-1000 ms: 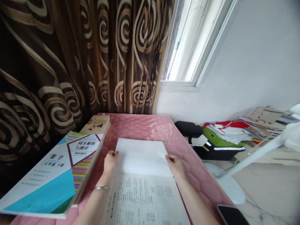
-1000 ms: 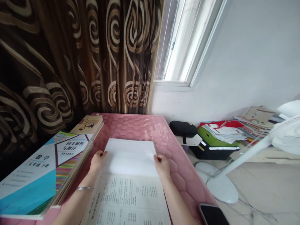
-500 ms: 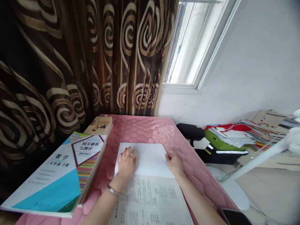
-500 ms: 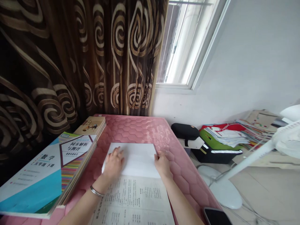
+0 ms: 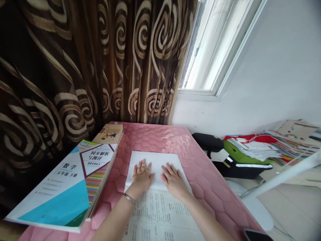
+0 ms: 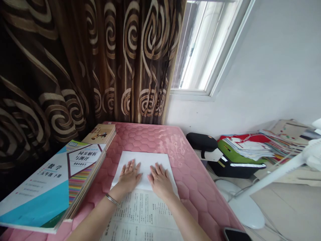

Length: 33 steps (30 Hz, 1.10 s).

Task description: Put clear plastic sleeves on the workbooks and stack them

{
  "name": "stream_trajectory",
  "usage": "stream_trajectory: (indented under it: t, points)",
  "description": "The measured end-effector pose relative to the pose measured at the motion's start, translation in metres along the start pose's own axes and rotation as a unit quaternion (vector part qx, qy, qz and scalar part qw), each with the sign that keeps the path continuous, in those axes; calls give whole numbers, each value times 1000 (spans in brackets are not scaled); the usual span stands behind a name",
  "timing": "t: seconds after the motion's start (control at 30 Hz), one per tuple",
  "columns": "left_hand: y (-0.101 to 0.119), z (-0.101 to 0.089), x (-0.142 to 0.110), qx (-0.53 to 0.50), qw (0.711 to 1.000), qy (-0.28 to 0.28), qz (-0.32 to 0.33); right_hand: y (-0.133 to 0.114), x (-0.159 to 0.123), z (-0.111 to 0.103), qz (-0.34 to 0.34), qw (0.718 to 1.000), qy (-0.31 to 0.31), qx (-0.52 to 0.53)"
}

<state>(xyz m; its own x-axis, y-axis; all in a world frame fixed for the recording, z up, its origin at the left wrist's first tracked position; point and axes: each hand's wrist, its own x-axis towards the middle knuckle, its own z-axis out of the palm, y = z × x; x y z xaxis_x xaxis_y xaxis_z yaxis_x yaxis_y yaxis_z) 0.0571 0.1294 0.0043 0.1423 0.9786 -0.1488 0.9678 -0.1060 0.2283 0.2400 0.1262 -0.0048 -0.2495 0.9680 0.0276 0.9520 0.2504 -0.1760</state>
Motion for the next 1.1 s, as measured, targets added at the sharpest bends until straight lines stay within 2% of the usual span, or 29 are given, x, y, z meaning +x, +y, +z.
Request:
stream_trajectory:
  t: [0.17, 0.27, 0.3, 0.4, 0.47, 0.63, 0.77, 0.87, 0.97, 1.1]
  points:
    - [-21, -3, -5, 37, 995, 25, -91, 20, -1, 6, 50, 998, -21, -17]
    - [-13, -4, 3, 76, 989, 46, -119, 24, -1, 8, 51, 998, -16, -18]
    - [-7, -5, 9, 81, 991, 45, -100, 24, -1, 9, 51, 998, -14, -16]
    - [11, -6, 33, 47, 999, 13, 23, 23, -2, 9, 48, 999, -10, -9]
    - [15, -6, 50, 24, 997, 7, 69, 23, -4, 7, 44, 999, -10, -7]
    - [5, 2, 72, 36, 996, 61, 58, 6, 6, -6, 47, 999, -10, -10]
    - [0, 7, 73, 53, 995, 61, 63, -28, 46, -8, -20, 996, 15, 82]
    - [1, 9, 72, 61, 994, 55, 70, -42, 76, 0, -57, 991, -8, 121]
    - [3, 9, 73, 54, 994, 71, 67, -32, 90, 10, -24, 995, -14, 92]
    - [-3, 6, 71, 39, 996, 75, 41, 6, 85, 12, 33, 999, -2, 28]
